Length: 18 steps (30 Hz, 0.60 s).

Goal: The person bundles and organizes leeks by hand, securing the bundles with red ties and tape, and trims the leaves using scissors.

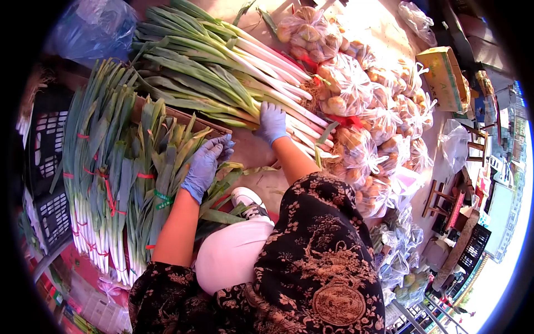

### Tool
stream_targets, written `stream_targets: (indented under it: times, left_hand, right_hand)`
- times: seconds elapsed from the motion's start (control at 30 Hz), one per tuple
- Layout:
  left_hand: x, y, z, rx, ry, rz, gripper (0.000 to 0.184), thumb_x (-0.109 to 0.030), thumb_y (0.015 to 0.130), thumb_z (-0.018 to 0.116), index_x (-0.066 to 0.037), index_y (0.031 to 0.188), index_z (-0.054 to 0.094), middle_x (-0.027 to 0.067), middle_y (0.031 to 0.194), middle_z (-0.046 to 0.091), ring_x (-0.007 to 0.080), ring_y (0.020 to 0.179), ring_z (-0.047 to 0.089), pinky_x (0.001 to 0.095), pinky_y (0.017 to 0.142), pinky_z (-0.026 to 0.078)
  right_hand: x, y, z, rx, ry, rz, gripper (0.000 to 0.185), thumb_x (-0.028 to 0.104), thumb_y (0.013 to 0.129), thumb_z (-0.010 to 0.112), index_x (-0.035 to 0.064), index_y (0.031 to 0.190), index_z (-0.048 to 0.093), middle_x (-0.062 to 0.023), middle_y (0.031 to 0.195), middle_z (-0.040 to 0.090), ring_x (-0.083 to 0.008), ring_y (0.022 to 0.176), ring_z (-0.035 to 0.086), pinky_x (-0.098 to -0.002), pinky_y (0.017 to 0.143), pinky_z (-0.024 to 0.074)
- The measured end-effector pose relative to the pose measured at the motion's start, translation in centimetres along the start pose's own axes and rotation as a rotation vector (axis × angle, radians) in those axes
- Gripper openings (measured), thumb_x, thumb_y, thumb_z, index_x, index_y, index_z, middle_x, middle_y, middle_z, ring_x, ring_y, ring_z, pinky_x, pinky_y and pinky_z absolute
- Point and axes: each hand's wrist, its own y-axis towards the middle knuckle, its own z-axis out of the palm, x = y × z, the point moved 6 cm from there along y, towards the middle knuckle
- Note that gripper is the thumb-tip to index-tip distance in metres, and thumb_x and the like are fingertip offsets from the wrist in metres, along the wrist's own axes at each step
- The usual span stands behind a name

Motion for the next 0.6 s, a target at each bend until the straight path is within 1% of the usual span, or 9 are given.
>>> stream_targets:
  times: [0.07, 0.2, 0.23, 0.33, 0.37, 0.47, 0.5, 0.53, 0.6]
  left_hand:
    - [-0.1, 0.0, 0.0, -0.017, 0.011, -0.021, 0.026, -0.009, 0.092, 0.046, -0.002, 0.116, 0.054, 0.0059, 0.104, 0.061, 0.0117, 0.090, 0.058, 0.0244, 0.082, 0.047]
    - [-0.2, -0.1, 0.0, -0.005, 0.016, 0.007, 0.027, -0.010, 0.092, 0.046, -0.001, 0.117, 0.053, 0.0062, 0.107, 0.060, 0.0125, 0.092, 0.058, 0.0243, 0.082, 0.047]
    - [0.0, 0.0, -0.2, -0.007, 0.032, 0.003, 0.028, -0.010, 0.092, 0.046, -0.001, 0.118, 0.052, 0.0062, 0.108, 0.059, 0.0127, 0.093, 0.058, 0.0245, 0.082, 0.047]
    - [0.1, -0.1, -0.2, -0.052, 0.093, 0.000, 0.031, -0.013, 0.092, 0.048, -0.001, 0.121, 0.049, 0.0062, 0.113, 0.057, 0.0137, 0.096, 0.057, 0.0251, 0.085, 0.046]
    - [-0.1, 0.0, -0.2, -0.073, 0.115, 0.003, 0.032, -0.014, 0.092, 0.048, -0.002, 0.122, 0.048, 0.0062, 0.114, 0.056, 0.0140, 0.097, 0.056, 0.0253, 0.086, 0.045]
    - [-0.1, 0.1, -0.2, -0.104, -0.012, -0.078, 0.041, -0.025, 0.091, 0.053, -0.003, 0.124, 0.045, 0.0072, 0.115, 0.055, 0.0165, 0.102, 0.055, 0.0285, 0.089, 0.043]
    - [0.2, 0.3, -0.3, -0.069, -0.074, -0.098, 0.047, -0.032, 0.089, 0.055, -0.004, 0.125, 0.044, 0.0070, 0.117, 0.054, 0.0172, 0.104, 0.054, 0.0301, 0.091, 0.042]
    - [0.4, 0.6, -0.5, -0.037, -0.138, -0.117, 0.054, -0.038, 0.086, 0.056, -0.005, 0.126, 0.043, 0.0068, 0.118, 0.054, 0.0179, 0.107, 0.052, 0.0318, 0.092, 0.041]
    - [0.4, 0.5, -0.4, 0.028, -0.231, -0.119, 0.066, -0.050, 0.081, 0.058, -0.008, 0.129, 0.040, 0.0058, 0.123, 0.050, 0.0191, 0.112, 0.049, 0.0347, 0.096, 0.038]
  right_hand:
    - [-0.1, 0.7, 1.6, 0.045, 0.062, -0.040, 0.074, 0.038, 0.048, 0.083, 0.0054, 0.103, 0.044, -0.0143, 0.097, 0.056, -0.0307, 0.091, 0.056, -0.0389, 0.077, 0.0475]
    - [-0.2, 0.5, 0.5, 0.242, 0.277, -0.093, 0.063, 0.030, 0.054, 0.078, 0.0021, 0.100, 0.045, -0.0202, 0.090, 0.058, -0.0351, 0.084, 0.059, -0.0408, 0.076, 0.0484]
    - [-0.2, 0.3, -0.6, 0.304, 0.319, -0.077, 0.058, 0.029, 0.056, 0.073, -0.0003, 0.098, 0.045, -0.0244, 0.087, 0.058, -0.0367, 0.083, 0.059, -0.0417, 0.074, 0.0486]
    - [-0.7, 0.4, -1.3, 0.408, 0.483, -0.162, 0.057, 0.031, 0.057, 0.069, -0.0027, 0.096, 0.046, -0.0258, 0.086, 0.059, -0.0393, 0.082, 0.058, -0.0414, 0.074, 0.0473]
    - [-0.9, 0.2, -1.8, 0.437, 0.554, -0.183, 0.057, 0.029, 0.058, 0.067, -0.0038, 0.100, 0.047, -0.0245, 0.084, 0.058, -0.0363, 0.080, 0.058, -0.0397, 0.074, 0.0465]
    - [-0.8, -1.3, -3.4, 0.510, 0.818, -0.229, 0.057, 0.027, 0.059, 0.066, -0.0033, 0.104, 0.047, -0.0196, 0.081, 0.057, -0.0278, 0.077, 0.057, -0.0355, 0.074, 0.0464]
    - [-0.3, -2.4, -3.9, 0.620, 0.955, -0.221, 0.054, 0.022, 0.061, 0.066, -0.0022, 0.106, 0.048, -0.0122, 0.081, 0.056, -0.0196, 0.075, 0.053, -0.0316, 0.072, 0.0455]
    - [0.2, -3.7, -5.0, 0.689, 1.088, -0.182, 0.053, 0.017, 0.062, 0.066, -0.0010, 0.109, 0.048, -0.0067, 0.085, 0.053, -0.0147, 0.078, 0.050, -0.0291, 0.071, 0.0447]
    - [1.2, -6.2, -7.0, 0.748, 1.252, -0.240, 0.058, 0.014, 0.064, 0.066, 0.0012, 0.117, 0.045, -0.0030, 0.090, 0.051, -0.0116, 0.082, 0.048, -0.0269, 0.071, 0.0445]
